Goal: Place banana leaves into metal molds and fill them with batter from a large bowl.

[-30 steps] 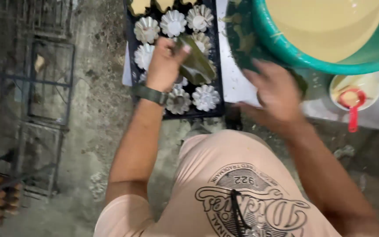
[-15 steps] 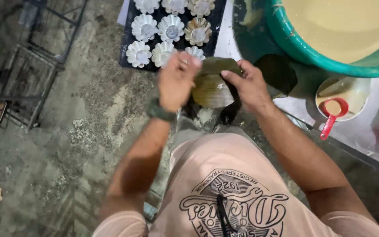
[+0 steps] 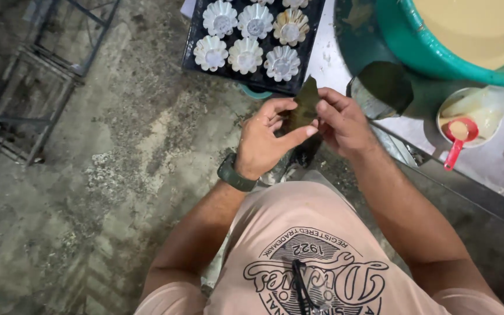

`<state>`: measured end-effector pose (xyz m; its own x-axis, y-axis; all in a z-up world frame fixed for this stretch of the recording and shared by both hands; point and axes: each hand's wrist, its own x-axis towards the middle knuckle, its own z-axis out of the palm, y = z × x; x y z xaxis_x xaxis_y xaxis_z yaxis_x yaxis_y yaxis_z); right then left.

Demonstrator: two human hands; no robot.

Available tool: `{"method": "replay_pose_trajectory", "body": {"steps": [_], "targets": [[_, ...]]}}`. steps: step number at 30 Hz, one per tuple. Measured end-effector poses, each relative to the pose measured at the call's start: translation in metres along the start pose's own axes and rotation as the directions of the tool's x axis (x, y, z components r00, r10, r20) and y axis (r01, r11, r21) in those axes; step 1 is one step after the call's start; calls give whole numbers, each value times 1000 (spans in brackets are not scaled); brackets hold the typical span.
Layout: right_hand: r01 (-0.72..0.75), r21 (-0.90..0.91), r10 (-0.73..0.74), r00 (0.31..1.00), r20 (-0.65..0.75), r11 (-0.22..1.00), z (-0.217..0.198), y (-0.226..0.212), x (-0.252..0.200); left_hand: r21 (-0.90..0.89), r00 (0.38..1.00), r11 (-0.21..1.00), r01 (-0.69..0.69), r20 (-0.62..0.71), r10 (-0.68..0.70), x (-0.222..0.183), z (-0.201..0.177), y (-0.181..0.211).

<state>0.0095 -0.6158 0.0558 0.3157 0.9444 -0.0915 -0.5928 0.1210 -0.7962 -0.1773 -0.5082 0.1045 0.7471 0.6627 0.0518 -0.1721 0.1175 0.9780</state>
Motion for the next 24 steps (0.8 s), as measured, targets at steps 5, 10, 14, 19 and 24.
{"method": "replay_pose_trajectory", "body": {"steps": [5, 10, 14, 19, 24], "targets": [[64, -56, -63, 998, 24, 996, 8, 18, -17, -61, 995, 997, 35, 94, -29, -10, -23, -10], [78, -141, -95, 988, -122, 987, 33, 28, -26, -21, 985, 999, 43, 169, -39, -16, -38, 1], [81, -144, -109, 973, -203, 986, 39, 36, -32, -59, 974, 994, 91, 214, -77, -19, -44, 3], [100, -143, -134, 958, -255, 985, 50, 45, -32, -82, 974, 989, 120, 204, -101, -22, -50, 1], [105, -149, -140, 959, -248, 983, 57, 45, -32, -124, 974, 984, 128, 203, -101, -18, -54, -7]]}}
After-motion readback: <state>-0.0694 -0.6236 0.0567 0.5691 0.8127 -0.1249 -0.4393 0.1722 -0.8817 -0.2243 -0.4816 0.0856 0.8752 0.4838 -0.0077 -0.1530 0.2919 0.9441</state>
